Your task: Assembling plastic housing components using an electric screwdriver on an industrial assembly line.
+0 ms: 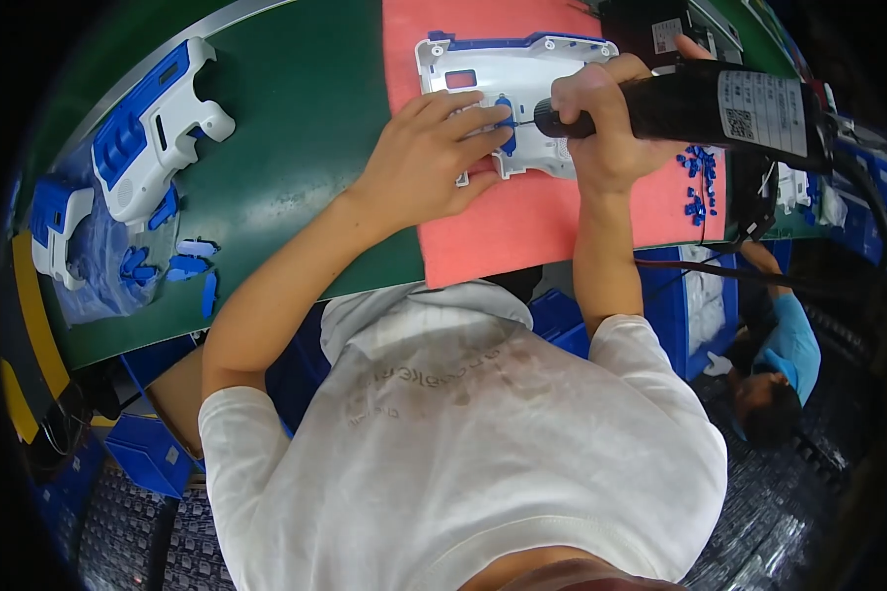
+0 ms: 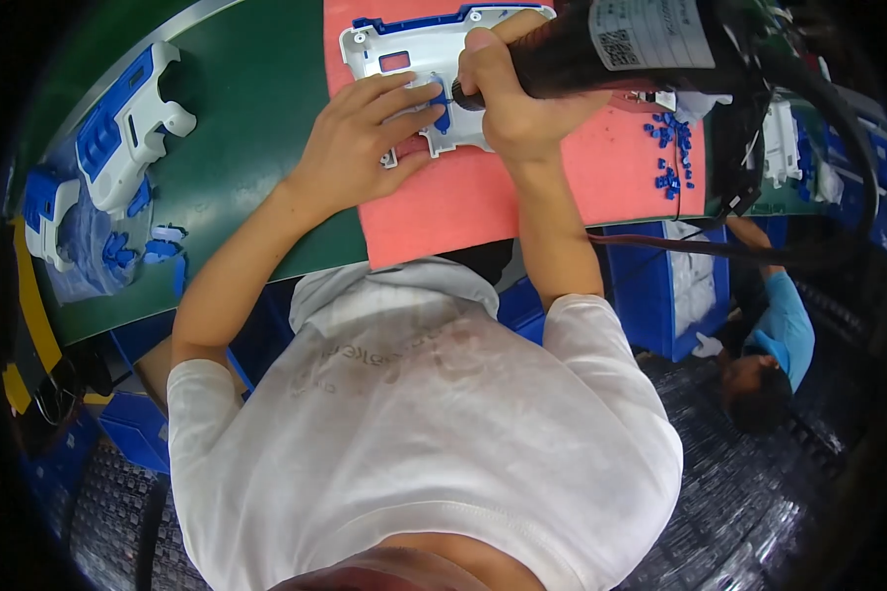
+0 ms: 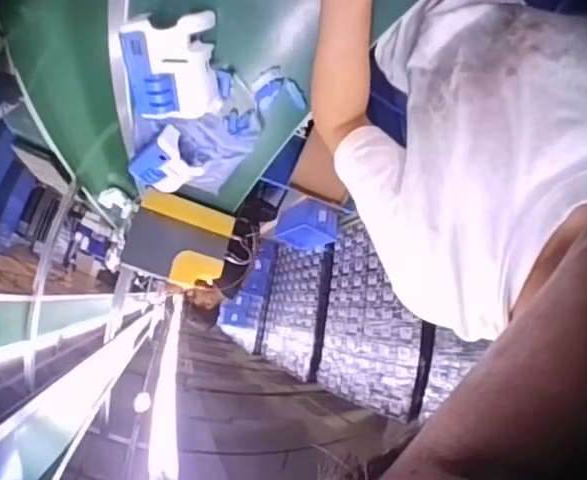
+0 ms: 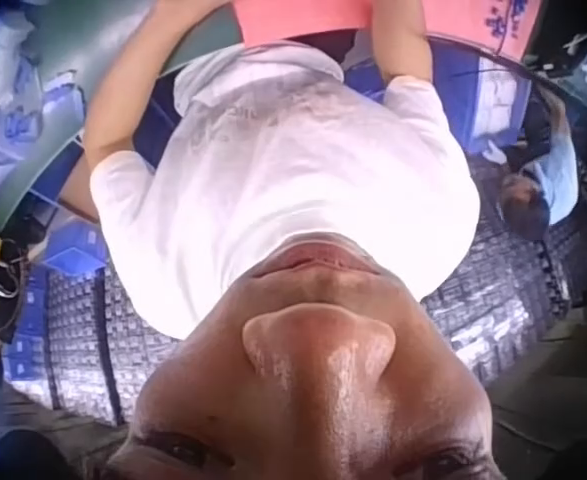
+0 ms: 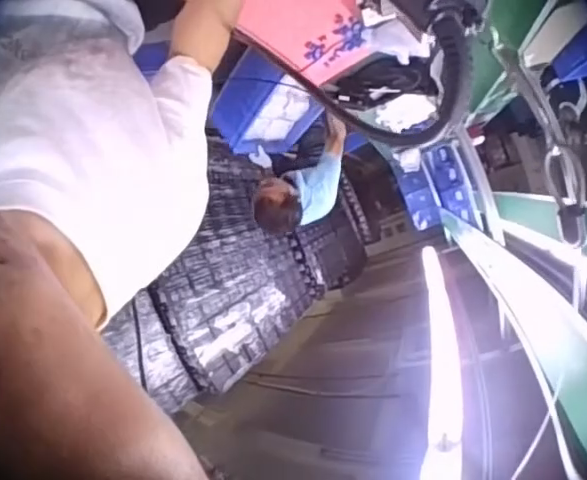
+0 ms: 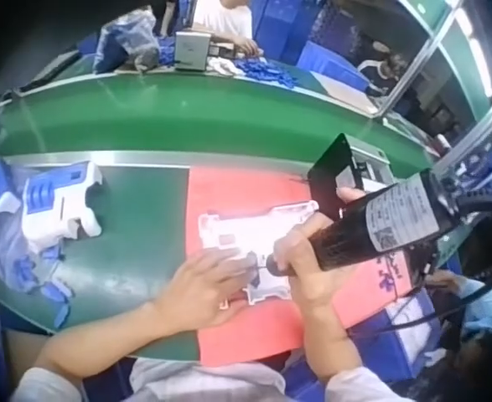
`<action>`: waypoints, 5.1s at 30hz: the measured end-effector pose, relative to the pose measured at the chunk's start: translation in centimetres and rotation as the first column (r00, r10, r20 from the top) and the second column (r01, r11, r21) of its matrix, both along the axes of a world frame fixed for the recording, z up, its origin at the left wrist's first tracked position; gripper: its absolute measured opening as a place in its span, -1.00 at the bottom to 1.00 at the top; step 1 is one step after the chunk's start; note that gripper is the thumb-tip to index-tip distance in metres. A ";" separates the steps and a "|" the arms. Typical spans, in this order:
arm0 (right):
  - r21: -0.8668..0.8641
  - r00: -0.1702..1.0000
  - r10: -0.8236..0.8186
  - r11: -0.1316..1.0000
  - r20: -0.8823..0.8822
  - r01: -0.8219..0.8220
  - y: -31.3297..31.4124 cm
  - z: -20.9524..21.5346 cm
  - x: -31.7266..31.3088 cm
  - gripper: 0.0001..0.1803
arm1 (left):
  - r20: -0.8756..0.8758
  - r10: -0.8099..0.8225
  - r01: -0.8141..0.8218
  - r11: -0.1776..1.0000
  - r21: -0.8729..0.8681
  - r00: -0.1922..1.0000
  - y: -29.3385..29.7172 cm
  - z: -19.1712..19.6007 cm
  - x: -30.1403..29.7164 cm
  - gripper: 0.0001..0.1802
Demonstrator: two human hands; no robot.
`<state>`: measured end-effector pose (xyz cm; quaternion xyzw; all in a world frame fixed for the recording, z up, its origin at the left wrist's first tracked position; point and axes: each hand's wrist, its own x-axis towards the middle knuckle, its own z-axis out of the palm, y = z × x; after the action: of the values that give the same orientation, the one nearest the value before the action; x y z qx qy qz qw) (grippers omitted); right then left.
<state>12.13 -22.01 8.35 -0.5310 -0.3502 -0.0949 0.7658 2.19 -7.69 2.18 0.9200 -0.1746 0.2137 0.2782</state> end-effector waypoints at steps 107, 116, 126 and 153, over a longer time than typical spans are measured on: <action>-0.034 0.997 -0.055 0.998 0.047 0.056 -3.6 3.4 -0.5 -0.25 | -0.079 -0.071 0.059 0.987 -0.149 0.994 0.6 1.0 0.3 -0.23; 0.199 0.980 -0.198 0.960 -0.013 0.197 -9.6 5.5 5.0 -0.30 | -0.081 -0.075 0.063 0.988 -0.142 0.994 0.7 0.9 0.2 -0.24; 0.208 0.985 -0.151 0.964 -0.079 0.164 -8.1 5.9 3.9 -0.38 | -0.084 -0.092 0.078 0.986 -0.150 0.992 0.5 1.3 0.5 -0.24; 0.078 0.784 -0.619 0.780 -0.052 0.621 -12.4 5.4 7.8 -0.65 | -0.085 -0.081 0.075 0.994 -0.081 0.993 -0.2 1.6 0.6 -0.26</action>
<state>19.89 -34.45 13.79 -0.5821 -0.1425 -0.3509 0.7195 2.82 -7.85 3.73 0.9095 -0.1896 0.1683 0.3293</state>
